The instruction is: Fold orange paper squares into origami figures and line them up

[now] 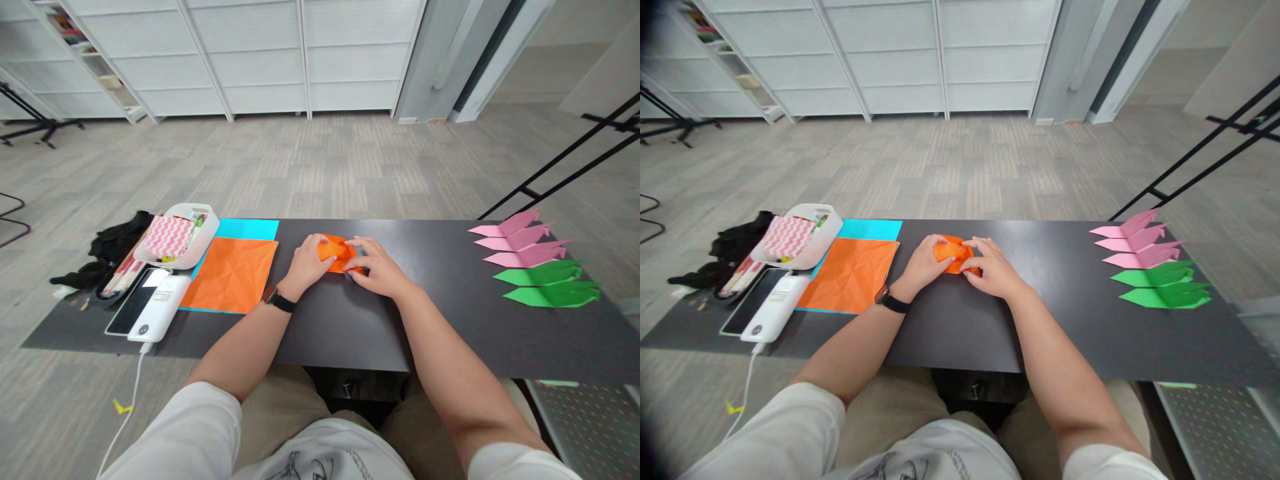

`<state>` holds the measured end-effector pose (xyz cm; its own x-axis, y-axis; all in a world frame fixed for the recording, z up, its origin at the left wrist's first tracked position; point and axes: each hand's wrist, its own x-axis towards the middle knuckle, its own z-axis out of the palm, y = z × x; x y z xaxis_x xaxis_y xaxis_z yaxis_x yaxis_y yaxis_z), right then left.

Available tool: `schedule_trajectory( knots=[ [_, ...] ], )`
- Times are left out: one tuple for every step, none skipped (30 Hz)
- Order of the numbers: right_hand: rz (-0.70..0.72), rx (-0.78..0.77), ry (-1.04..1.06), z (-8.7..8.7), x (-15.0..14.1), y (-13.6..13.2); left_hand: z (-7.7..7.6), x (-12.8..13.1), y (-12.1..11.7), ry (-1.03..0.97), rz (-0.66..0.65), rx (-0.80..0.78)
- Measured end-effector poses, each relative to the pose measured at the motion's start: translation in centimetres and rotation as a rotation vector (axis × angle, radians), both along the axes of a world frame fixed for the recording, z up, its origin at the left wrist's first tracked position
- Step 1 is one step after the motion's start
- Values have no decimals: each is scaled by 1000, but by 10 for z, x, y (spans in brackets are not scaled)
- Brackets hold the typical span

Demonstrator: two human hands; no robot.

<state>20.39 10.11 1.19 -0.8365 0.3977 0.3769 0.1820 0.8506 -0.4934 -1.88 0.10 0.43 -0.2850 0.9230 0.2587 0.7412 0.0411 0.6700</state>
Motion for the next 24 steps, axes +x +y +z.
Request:
schedule_trajectory(
  knots=[
    [2,-1,1,1,0,0,1,-1,0,3,11,-16],
    [4,-1,5,1,0,0,1,-1,0,4,20,-33],
    [6,1,11,2,0,-1,2,-3,0,2,28,-47],
    [8,3,18,2,0,-1,2,-4,0,2,35,-59],
    [9,5,24,3,0,-1,2,-6,0,2,40,-69],
    [9,7,29,4,0,-1,1,-7,0,3,46,-74],
    [9,8,33,5,0,-1,0,-9,-1,6,50,-72],
    [6,9,40,6,0,-1,0,-10,-1,12,52,-62],
    [0,11,51,7,0,-1,-1,-11,-1,23,51,-47],
    [-9,12,66,8,0,-1,-1,-12,-1,40,40,-29],
    [-21,14,85,9,1,-1,-1,-12,-1,67,18,-9],
    [-39,15,105,10,1,-1,0,-12,-1,98,-14,10],
    [-62,13,123,12,1,-1,1,-11,-2,132,-52,25],
    [-89,8,136,13,2,0,3,-9,-3,165,-92,34],
    [-116,1,143,14,2,0,5,-7,-4,196,-129,34],
    [-140,-7,147,15,3,0,8,-5,-5,225,-156,27],
    [-159,-14,150,15,3,1,10,-3,-6,252,-174,14],
    [-170,-17,153,16,3,1,12,0,-7,277,-184,-2],
    [-176,-16,157,16,3,1,14,2,-9,298,-188,-16],
    [-177,-11,161,16,3,1,16,5,-10,316,-188,-25],
    [-176,-4,165,15,3,1,17,6,-11,330,-188,-26],
    [-177,2,167,15,3,1,19,8,-12,343,-192,-21],
    [-181,5,169,14,3,1,20,9,-13,357,-201,-13],
    [-187,3,169,14,3,2,21,10,-14,375,-213,-4]
  ],
)
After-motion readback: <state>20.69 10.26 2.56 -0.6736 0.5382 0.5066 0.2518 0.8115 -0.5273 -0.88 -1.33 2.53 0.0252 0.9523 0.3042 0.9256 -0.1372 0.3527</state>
